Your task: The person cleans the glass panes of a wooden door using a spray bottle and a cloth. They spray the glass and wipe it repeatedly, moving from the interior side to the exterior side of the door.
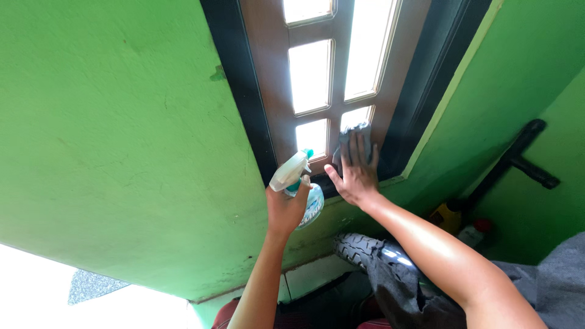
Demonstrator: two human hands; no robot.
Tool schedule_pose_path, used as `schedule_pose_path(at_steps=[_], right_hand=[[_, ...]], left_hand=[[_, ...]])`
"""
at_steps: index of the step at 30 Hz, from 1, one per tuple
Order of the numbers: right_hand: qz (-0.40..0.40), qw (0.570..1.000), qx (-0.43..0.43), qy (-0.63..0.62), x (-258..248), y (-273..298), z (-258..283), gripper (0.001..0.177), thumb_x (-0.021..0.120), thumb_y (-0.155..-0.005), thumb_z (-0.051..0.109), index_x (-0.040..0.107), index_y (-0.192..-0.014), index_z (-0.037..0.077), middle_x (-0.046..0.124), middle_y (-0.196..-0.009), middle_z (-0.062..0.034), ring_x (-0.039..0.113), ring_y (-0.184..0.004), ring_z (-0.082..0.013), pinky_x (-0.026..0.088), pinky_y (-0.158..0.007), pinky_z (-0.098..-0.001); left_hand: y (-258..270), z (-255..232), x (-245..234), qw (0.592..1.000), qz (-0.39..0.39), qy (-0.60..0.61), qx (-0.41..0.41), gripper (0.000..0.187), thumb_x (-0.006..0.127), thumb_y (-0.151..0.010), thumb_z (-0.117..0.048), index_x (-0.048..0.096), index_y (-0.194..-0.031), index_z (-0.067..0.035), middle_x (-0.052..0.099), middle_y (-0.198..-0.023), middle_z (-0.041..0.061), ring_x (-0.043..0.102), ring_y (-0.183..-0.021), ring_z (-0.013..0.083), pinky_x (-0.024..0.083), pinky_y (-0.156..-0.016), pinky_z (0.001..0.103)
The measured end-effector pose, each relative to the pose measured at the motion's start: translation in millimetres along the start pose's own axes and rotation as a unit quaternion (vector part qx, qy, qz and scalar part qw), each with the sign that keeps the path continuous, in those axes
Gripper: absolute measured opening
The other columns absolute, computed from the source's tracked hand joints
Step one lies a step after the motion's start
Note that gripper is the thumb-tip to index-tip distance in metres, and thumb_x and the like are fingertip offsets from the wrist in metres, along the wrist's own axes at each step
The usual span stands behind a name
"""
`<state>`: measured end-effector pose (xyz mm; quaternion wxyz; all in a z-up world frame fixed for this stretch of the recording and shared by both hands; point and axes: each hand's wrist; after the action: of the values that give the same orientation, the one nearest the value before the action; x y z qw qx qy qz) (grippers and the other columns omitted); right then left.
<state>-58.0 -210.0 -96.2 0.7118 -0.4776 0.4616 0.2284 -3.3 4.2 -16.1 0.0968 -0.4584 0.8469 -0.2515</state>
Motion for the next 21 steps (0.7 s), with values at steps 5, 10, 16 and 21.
schedule_pose_path(at_steps=[5, 10, 16, 21], right_hand=[[-0.014, 0.998, 0.003, -0.057, 14.6, 7.5, 0.4, 0.094, 0.014, -0.098, 0.075, 0.011, -0.164, 0.009, -0.002, -0.172, -0.0188, -0.002, -0.159, -0.0324, -0.001, -0.124, -0.0625], [0.009, 1.0, -0.024, -0.005, 23.6, 17.9, -7.6, 0.095, 0.012, -0.097, 0.076, 0.011, -0.163, 0.007, -0.002, -0.172, -0.0181, -0.003, -0.159, -0.0344, -0.003, -0.123, -0.0647], [-0.058, 0.997, -0.012, -0.048, 13.5, -2.0, -2.3, 0.096, 0.01, -0.097, 0.073, 0.022, -0.162, 0.003, 0.011, -0.169, -0.0239, 0.008, -0.156, -0.0383, -0.003, -0.118, -0.0691], [-0.084, 0.995, -0.006, -0.045, -8.8, -23.0, -5.5, 0.085, 0.01, -0.103, 0.069, 0.033, -0.156, 0.007, 0.026, -0.169, -0.0269, 0.018, -0.16, -0.0393, 0.0, -0.123, -0.0691]], left_hand=[[-0.6, 5.7, -4.5, 1.0, 0.0, -0.019, -0.021, 0.028, 0.069, -0.091, -0.004, 0.07, -0.117, 0.006, 0.075, -0.1, 0.011, 0.074, -0.084, 0.0143, 0.062, -0.074, 0.03], [0.2, 7.7, -4.5, 1.0, 0.0, 0.009, -0.026, 0.029, 0.068, -0.092, -0.004, 0.069, -0.118, 0.006, 0.074, -0.104, 0.012, 0.073, -0.086, 0.0154, 0.062, -0.075, 0.031], [-3.2, 11.1, -4.2, 0.999, 0.007, -0.036, -0.036, 0.029, 0.069, -0.091, -0.005, 0.07, -0.119, 0.005, 0.075, -0.102, 0.012, 0.075, -0.086, 0.0166, 0.062, -0.075, 0.03], [-3.8, 11.6, -4.0, 1.0, 0.005, 0.008, -0.017, 0.028, 0.068, -0.094, -0.003, 0.068, -0.12, 0.006, 0.074, -0.107, 0.011, 0.072, -0.091, 0.0152, 0.062, -0.077, 0.031]])
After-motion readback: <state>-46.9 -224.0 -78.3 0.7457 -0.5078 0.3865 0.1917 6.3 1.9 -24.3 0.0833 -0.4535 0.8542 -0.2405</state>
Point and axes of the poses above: each hand's wrist, its own y-axis away from the middle knuckle, its own x-axis out of the palm, z = x × y
